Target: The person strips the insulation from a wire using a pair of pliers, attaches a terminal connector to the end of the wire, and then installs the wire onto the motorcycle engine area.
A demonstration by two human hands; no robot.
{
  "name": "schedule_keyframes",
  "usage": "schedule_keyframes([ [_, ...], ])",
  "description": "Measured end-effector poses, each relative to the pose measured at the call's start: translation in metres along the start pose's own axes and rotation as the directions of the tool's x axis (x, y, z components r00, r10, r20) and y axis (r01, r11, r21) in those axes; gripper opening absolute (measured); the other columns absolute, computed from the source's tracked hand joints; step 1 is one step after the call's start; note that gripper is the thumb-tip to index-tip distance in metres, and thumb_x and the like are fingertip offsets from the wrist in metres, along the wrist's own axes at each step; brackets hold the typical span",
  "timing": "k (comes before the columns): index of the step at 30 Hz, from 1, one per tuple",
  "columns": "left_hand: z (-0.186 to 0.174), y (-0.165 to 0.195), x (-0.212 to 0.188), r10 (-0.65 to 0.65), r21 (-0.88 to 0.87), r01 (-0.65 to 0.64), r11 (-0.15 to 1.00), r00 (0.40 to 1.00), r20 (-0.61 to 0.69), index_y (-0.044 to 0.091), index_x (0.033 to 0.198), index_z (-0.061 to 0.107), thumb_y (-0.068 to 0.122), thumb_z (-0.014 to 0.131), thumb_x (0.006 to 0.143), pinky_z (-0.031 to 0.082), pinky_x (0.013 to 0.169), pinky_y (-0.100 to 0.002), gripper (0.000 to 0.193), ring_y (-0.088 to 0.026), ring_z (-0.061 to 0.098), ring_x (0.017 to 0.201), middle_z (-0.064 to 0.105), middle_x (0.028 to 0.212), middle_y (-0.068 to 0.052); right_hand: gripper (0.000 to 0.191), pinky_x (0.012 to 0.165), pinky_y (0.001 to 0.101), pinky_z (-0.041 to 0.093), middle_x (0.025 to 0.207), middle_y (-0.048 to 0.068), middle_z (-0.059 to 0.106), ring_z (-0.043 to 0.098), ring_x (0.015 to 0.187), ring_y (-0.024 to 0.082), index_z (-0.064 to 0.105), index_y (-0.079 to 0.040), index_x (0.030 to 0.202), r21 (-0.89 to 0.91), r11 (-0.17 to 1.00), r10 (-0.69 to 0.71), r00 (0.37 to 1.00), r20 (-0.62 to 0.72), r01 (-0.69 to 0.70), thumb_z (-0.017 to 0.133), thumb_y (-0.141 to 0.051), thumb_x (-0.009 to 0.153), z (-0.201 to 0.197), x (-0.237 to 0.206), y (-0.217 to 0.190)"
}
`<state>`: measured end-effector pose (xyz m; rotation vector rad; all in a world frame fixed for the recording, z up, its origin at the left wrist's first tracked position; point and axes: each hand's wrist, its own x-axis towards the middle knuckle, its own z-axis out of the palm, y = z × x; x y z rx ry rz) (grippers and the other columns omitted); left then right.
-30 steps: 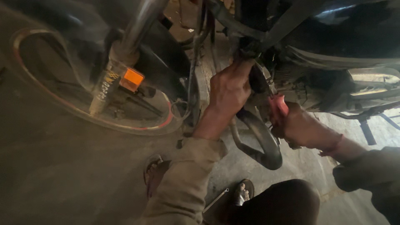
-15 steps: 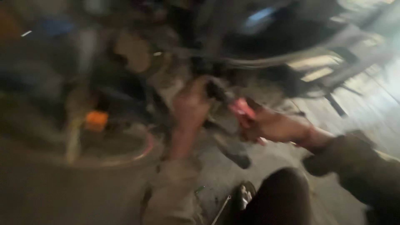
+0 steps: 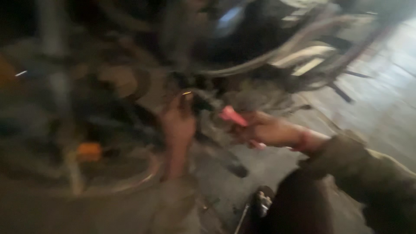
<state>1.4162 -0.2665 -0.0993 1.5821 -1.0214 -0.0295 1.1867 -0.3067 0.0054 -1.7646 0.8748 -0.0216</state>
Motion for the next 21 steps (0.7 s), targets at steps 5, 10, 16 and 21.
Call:
schedule_keyframes([
  [5, 0.001, 0.007, -0.004, 0.075, -0.182, -0.091, 0.979, 0.993, -0.09, 0.008, 0.113, 0.073, 0.018, 0.067, 0.099, 0.056, 0.068, -0.04, 0.018, -0.033, 0.072, 0.077, 0.074, 0.093, -0.019, 0.056, 0.054, 0.0295, 0.048, 0.091, 0.006, 0.066, 0.06, 0.066, 0.013, 0.056, -0.005, 0.141, 0.168, 0.984, -0.065, 0.997, 0.047, 0.056, 0.058, -0.002, 0.085, -0.003, 0.005, 0.005],
  [10, 0.013, 0.005, -0.003, -0.087, -0.614, 0.079, 0.786, 0.996, 0.017, 0.001, 0.112, 0.073, 0.013, 0.07, 0.101, 0.056, 0.073, -0.031, 0.017, -0.017, 0.071, 0.079, 0.076, 0.093, -0.012, 0.06, 0.061, 0.0301, 0.051, 0.096, 0.011, 0.065, 0.059, 0.066, 0.016, 0.058, -0.001, 0.142, 0.111, 0.991, -0.074, 0.996, 0.04, 0.069, 0.056, 0.004, 0.082, -0.004, 0.007, 0.004],
  [16, 0.025, -0.011, 0.0, -0.197, -0.822, 0.267, 0.503, 0.961, 0.192, -0.004, 0.11, 0.071, 0.011, 0.069, 0.1, 0.055, 0.073, -0.027, 0.018, -0.014, 0.072, 0.08, 0.076, 0.094, -0.008, 0.061, 0.058, 0.0315, 0.049, 0.095, 0.008, 0.058, 0.058, 0.069, 0.016, 0.056, -0.003, 0.144, 0.075, 0.996, -0.047, 0.998, -0.048, 0.051, 0.06, 0.001, 0.084, 0.005, 0.017, 0.015],
  [21, 0.025, -0.014, -0.001, -0.215, -0.845, 0.335, 0.417, 0.94, 0.267, -0.005, 0.112, 0.07, 0.012, 0.07, 0.099, 0.058, 0.076, -0.028, 0.021, -0.016, 0.073, 0.081, 0.076, 0.095, -0.01, 0.056, 0.064, 0.0305, 0.051, 0.116, 0.01, 0.072, 0.065, 0.081, 0.014, 0.059, -0.001, 0.141, 0.017, 1.0, 0.005, 0.995, -0.102, -0.004, 0.056, 0.003, 0.085, 0.007, 0.022, 0.027],
])
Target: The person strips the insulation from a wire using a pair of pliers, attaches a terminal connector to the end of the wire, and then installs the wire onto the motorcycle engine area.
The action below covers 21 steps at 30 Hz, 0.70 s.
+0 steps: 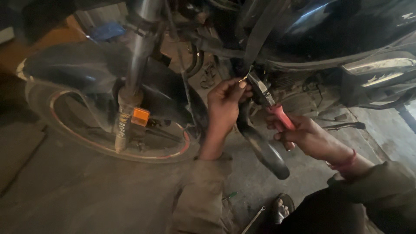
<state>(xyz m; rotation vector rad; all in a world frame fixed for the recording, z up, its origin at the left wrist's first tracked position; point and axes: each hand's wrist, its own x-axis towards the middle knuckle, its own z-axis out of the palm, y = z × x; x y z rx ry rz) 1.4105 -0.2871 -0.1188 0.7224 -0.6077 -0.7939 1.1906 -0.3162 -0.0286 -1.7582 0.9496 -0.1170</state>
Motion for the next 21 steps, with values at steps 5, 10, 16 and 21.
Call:
schedule_keyframes([
  [5, 0.003, 0.001, -0.001, 0.0, 0.004, 0.0, 1.0, 1.0, -0.002, -0.003, 0.114, 0.07, 0.012, 0.07, 0.099, 0.058, 0.076, -0.029, 0.021, -0.017, 0.074, 0.082, 0.076, 0.096, -0.011, 0.075, 0.068, 0.0299, 0.054, 0.129, 0.007, 0.067, 0.068, 0.091, 0.013, 0.047, -0.011, 0.152, 0.056, 0.997, -0.046, 0.999, -0.001, 0.046, 0.055, 0.005, 0.08, 0.002, 0.002, -0.002],
  [10, 0.007, 0.003, -0.004, 0.098, 0.066, -0.097, 0.993, 0.995, -0.008, -0.003, 0.116, 0.07, 0.01, 0.07, 0.1, 0.058, 0.078, -0.027, 0.02, -0.014, 0.072, 0.085, 0.075, 0.1, -0.008, 0.07, 0.068, 0.0309, 0.056, 0.121, 0.007, 0.069, 0.064, 0.083, 0.015, 0.05, -0.013, 0.152, -0.041, 0.999, 0.007, 1.0, -0.007, -0.007, 0.058, 0.0, 0.084, 0.002, -0.007, -0.012],
  [16, 0.013, 0.015, -0.013, 0.185, 0.211, -0.177, 0.961, 0.983, -0.02, -0.003, 0.115, 0.071, 0.01, 0.073, 0.1, 0.051, 0.075, -0.024, 0.02, -0.007, 0.063, 0.084, 0.073, 0.096, -0.005, 0.065, 0.059, 0.0315, 0.051, 0.109, 0.004, 0.069, 0.065, 0.081, 0.013, 0.054, -0.011, 0.146, 0.003, 0.999, 0.036, 0.999, 0.003, -0.036, 0.059, 0.0, 0.083, 0.002, -0.012, -0.016],
  [21, 0.013, 0.021, -0.015, 0.237, 0.281, -0.227, 0.933, 0.971, -0.004, -0.002, 0.115, 0.071, 0.011, 0.072, 0.1, 0.053, 0.078, -0.025, 0.02, -0.007, 0.065, 0.087, 0.074, 0.098, -0.005, 0.057, 0.059, 0.0313, 0.047, 0.094, 0.009, 0.06, 0.059, 0.074, 0.017, 0.062, -0.004, 0.139, -0.032, 0.998, 0.054, 0.998, -0.022, -0.054, 0.061, 0.006, 0.083, 0.001, -0.012, -0.016],
])
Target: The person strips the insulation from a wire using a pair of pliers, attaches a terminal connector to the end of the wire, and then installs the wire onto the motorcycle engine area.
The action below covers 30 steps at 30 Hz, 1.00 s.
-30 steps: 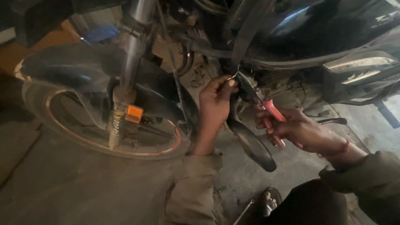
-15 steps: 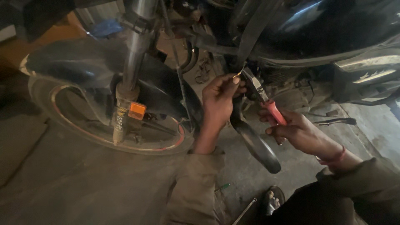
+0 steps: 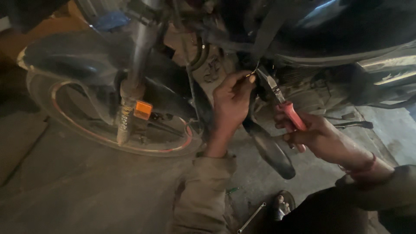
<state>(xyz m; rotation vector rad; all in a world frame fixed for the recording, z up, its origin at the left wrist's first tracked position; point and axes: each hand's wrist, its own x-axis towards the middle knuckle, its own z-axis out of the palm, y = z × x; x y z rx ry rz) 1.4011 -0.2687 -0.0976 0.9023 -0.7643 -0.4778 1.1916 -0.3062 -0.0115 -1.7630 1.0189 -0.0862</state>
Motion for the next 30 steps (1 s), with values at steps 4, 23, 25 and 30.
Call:
schedule_keyframes([
  [4, 0.001, -0.004, 0.003, -0.062, -0.119, 0.064, 0.991, 0.998, 0.02, -0.003, 0.116, 0.071, 0.01, 0.071, 0.1, 0.055, 0.078, -0.027, 0.021, -0.011, 0.069, 0.087, 0.074, 0.099, -0.006, 0.062, 0.059, 0.0309, 0.048, 0.099, 0.005, 0.064, 0.06, 0.076, 0.014, 0.058, -0.008, 0.143, 0.053, 0.998, -0.046, 0.999, 0.021, 0.045, 0.062, 0.004, 0.082, 0.001, -0.001, -0.003],
  [23, -0.01, -0.002, 0.014, -0.511, -0.637, 0.554, 0.535, 0.813, 0.278, 0.001, 0.109, 0.07, 0.023, 0.068, 0.098, 0.059, 0.07, -0.038, 0.025, -0.022, 0.07, 0.075, 0.07, 0.088, -0.009, 0.049, 0.083, 0.0262, 0.049, 0.101, 0.001, 0.06, 0.057, 0.095, 0.009, 0.064, -0.006, 0.136, -0.172, 0.917, -0.382, 0.916, -0.123, 0.36, 0.067, -0.001, 0.087, 0.027, 0.028, 0.036],
  [25, -0.008, -0.001, 0.016, -0.536, -0.632, 0.567, 0.528, 0.8, 0.27, 0.001, 0.108, 0.07, 0.023, 0.068, 0.097, 0.058, 0.067, -0.038, 0.024, -0.021, 0.068, 0.072, 0.069, 0.086, -0.008, 0.047, 0.084, 0.0256, 0.049, 0.101, 0.0, 0.061, 0.057, 0.096, 0.008, 0.064, -0.006, 0.135, -0.157, 0.912, -0.399, 0.907, -0.13, 0.379, 0.068, -0.002, 0.089, 0.027, 0.03, 0.039],
  [30, -0.007, 0.0, 0.016, -0.525, -0.632, 0.56, 0.535, 0.807, 0.27, 0.001, 0.107, 0.069, 0.022, 0.068, 0.098, 0.057, 0.066, -0.037, 0.022, -0.02, 0.067, 0.072, 0.068, 0.085, -0.007, 0.051, 0.083, 0.0256, 0.05, 0.098, 0.001, 0.062, 0.057, 0.092, 0.009, 0.062, -0.006, 0.138, -0.138, 0.903, -0.423, 0.898, -0.118, 0.407, 0.071, -0.001, 0.088, 0.029, 0.039, 0.044],
])
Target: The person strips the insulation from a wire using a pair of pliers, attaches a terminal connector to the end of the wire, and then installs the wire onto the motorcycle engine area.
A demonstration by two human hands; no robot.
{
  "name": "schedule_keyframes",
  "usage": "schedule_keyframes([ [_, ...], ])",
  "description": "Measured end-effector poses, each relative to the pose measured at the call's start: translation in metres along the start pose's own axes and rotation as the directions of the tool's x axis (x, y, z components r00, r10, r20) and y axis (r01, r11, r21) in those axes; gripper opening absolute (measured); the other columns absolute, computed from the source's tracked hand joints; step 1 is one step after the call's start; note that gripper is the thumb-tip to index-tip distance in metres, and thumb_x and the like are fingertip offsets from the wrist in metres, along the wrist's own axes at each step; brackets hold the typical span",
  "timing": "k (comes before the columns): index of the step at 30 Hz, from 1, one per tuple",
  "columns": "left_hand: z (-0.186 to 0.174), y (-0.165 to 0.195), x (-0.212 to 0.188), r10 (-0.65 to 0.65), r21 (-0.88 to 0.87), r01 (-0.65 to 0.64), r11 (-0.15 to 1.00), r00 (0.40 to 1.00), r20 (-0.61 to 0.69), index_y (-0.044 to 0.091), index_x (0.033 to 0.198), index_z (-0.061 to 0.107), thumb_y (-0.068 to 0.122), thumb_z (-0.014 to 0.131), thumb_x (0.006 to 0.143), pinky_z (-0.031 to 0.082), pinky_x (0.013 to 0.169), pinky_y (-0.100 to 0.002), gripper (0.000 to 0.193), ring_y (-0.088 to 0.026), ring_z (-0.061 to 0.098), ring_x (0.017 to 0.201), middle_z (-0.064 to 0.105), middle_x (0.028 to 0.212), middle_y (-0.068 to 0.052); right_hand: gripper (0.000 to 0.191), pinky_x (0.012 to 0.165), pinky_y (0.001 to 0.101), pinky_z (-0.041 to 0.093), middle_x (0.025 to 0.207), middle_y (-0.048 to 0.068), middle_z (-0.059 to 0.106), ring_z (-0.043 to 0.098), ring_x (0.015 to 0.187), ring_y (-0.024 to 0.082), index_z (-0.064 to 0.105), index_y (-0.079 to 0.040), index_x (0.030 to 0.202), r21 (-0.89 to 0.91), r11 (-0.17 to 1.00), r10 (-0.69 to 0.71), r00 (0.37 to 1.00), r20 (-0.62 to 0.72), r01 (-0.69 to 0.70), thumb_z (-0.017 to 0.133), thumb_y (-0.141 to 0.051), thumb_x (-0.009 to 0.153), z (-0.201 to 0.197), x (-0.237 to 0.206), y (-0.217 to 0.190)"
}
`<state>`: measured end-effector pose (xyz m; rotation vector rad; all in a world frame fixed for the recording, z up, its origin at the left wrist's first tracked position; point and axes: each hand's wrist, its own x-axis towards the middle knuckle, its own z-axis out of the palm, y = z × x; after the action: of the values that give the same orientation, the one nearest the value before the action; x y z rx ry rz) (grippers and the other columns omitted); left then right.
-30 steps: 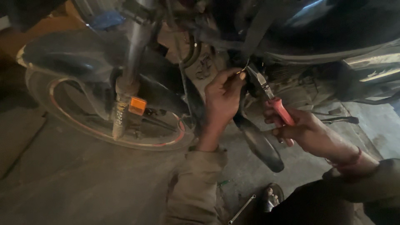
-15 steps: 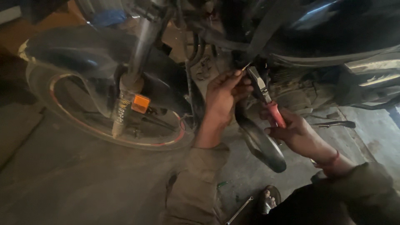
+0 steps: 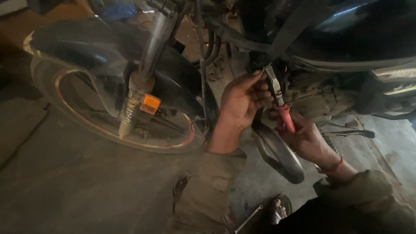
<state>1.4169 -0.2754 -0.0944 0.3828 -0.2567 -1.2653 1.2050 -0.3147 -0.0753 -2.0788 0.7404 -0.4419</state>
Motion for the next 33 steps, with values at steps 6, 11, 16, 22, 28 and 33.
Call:
schedule_keyframes([
  [6, 0.002, 0.001, -0.002, 0.008, -0.003, -0.008, 1.0, 1.0, 0.004, 0.0, 0.105, 0.07, 0.021, 0.068, 0.098, 0.057, 0.065, -0.037, 0.023, -0.02, 0.066, 0.07, 0.067, 0.083, -0.008, 0.052, 0.086, 0.0266, 0.052, 0.109, 0.004, 0.066, 0.058, 0.097, 0.01, 0.061, -0.003, 0.139, 0.055, 0.998, -0.04, 0.999, -0.008, 0.04, 0.07, 0.001, 0.088, 0.003, 0.004, 0.009],
  [11, 0.003, 0.002, -0.004, 0.009, 0.035, -0.008, 0.999, 1.0, -0.02, 0.0, 0.105, 0.071, 0.022, 0.068, 0.097, 0.056, 0.065, -0.035, 0.024, -0.019, 0.066, 0.069, 0.068, 0.082, -0.007, 0.054, 0.089, 0.0274, 0.051, 0.119, 0.003, 0.067, 0.061, 0.103, 0.009, 0.056, -0.002, 0.142, 0.084, 0.995, -0.06, 0.998, 0.026, 0.058, 0.068, -0.002, 0.089, 0.0, 0.006, 0.011],
  [16, 0.002, 0.002, -0.003, 0.045, 0.056, -0.044, 0.997, 0.999, -0.018, 0.0, 0.105, 0.07, 0.02, 0.069, 0.097, 0.057, 0.065, -0.035, 0.022, -0.019, 0.066, 0.068, 0.068, 0.082, -0.007, 0.046, 0.089, 0.0296, 0.053, 0.116, 0.007, 0.071, 0.064, 0.103, 0.012, 0.062, -0.001, 0.136, -0.017, 0.997, -0.073, 0.997, 0.013, 0.074, 0.07, -0.004, 0.091, 0.0, 0.008, 0.01],
  [22, -0.002, 0.0, 0.001, 0.057, 0.082, -0.055, 0.995, 0.998, -0.029, 0.0, 0.104, 0.071, 0.02, 0.07, 0.097, 0.056, 0.063, -0.033, 0.022, -0.018, 0.066, 0.067, 0.068, 0.081, -0.007, 0.045, 0.09, 0.0297, 0.055, 0.117, 0.005, 0.07, 0.066, 0.106, 0.012, 0.061, -0.002, 0.133, 0.007, 0.997, -0.076, 0.996, 0.047, 0.075, 0.07, -0.006, 0.089, -0.004, 0.008, 0.007],
  [28, -0.005, 0.001, 0.003, 0.046, 0.083, -0.044, 0.996, 0.999, -0.018, -0.002, 0.101, 0.07, 0.018, 0.071, 0.094, 0.059, 0.062, -0.035, 0.021, -0.019, 0.066, 0.066, 0.068, 0.08, -0.008, 0.041, 0.085, 0.0286, 0.053, 0.103, 0.003, 0.068, 0.063, 0.095, 0.009, 0.062, -0.007, 0.127, 0.04, 0.993, 0.106, 0.994, 0.021, -0.107, 0.072, -0.005, 0.087, -0.001, 0.007, 0.007],
  [33, -0.007, 0.001, 0.003, 0.036, 0.111, -0.035, 0.993, 0.999, -0.008, -0.002, 0.101, 0.07, 0.018, 0.072, 0.094, 0.059, 0.063, -0.034, 0.021, -0.018, 0.067, 0.069, 0.068, 0.082, -0.008, 0.017, 0.085, 0.0296, 0.051, 0.096, 0.005, 0.065, 0.058, 0.091, 0.011, 0.063, -0.003, 0.1, -0.099, 0.993, -0.065, 0.998, 0.02, 0.067, 0.071, 0.002, 0.087, -0.003, 0.01, 0.016],
])
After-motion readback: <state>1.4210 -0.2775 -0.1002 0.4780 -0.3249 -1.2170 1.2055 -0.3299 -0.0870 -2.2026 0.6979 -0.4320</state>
